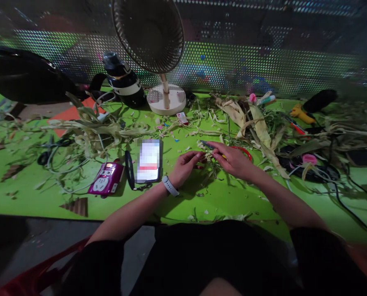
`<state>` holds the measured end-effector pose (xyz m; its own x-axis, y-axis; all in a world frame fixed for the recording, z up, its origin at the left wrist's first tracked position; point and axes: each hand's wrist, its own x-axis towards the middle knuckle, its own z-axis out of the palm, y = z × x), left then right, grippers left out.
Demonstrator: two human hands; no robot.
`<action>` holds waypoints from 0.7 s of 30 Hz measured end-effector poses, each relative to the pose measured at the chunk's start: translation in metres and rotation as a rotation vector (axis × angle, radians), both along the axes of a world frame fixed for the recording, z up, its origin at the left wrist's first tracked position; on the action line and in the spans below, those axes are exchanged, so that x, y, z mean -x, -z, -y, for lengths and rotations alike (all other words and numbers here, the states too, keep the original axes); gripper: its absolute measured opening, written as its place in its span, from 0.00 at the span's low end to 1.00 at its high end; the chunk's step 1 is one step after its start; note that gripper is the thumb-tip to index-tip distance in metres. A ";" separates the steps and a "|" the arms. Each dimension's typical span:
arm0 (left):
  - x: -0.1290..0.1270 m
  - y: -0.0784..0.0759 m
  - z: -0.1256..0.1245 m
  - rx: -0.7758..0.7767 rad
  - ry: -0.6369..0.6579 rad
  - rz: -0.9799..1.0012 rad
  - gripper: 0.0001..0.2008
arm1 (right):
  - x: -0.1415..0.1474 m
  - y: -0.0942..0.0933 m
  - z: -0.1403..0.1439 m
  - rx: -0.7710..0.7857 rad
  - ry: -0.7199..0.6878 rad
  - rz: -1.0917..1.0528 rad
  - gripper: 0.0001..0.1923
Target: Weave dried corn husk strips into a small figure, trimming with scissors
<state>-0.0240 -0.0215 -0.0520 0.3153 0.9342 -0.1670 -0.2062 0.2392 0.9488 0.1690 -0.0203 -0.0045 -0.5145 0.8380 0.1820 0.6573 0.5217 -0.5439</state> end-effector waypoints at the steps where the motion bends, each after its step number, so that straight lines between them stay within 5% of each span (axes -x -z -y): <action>1: 0.000 0.000 -0.001 0.008 0.002 -0.007 0.17 | 0.000 0.000 0.000 0.004 0.007 -0.005 0.24; 11: -0.003 0.004 0.000 -0.010 -0.018 0.018 0.17 | 0.003 0.005 0.001 0.003 -0.023 -0.064 0.26; 21: 0.000 0.006 -0.001 -0.300 -0.134 -0.167 0.09 | 0.008 0.010 0.005 0.029 -0.003 -0.102 0.26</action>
<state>-0.0243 -0.0201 -0.0579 0.1786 0.9805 0.0822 -0.0529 -0.0738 0.9959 0.1608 -0.0256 -0.0142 -0.4970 0.8422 0.2090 0.5961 0.5064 -0.6231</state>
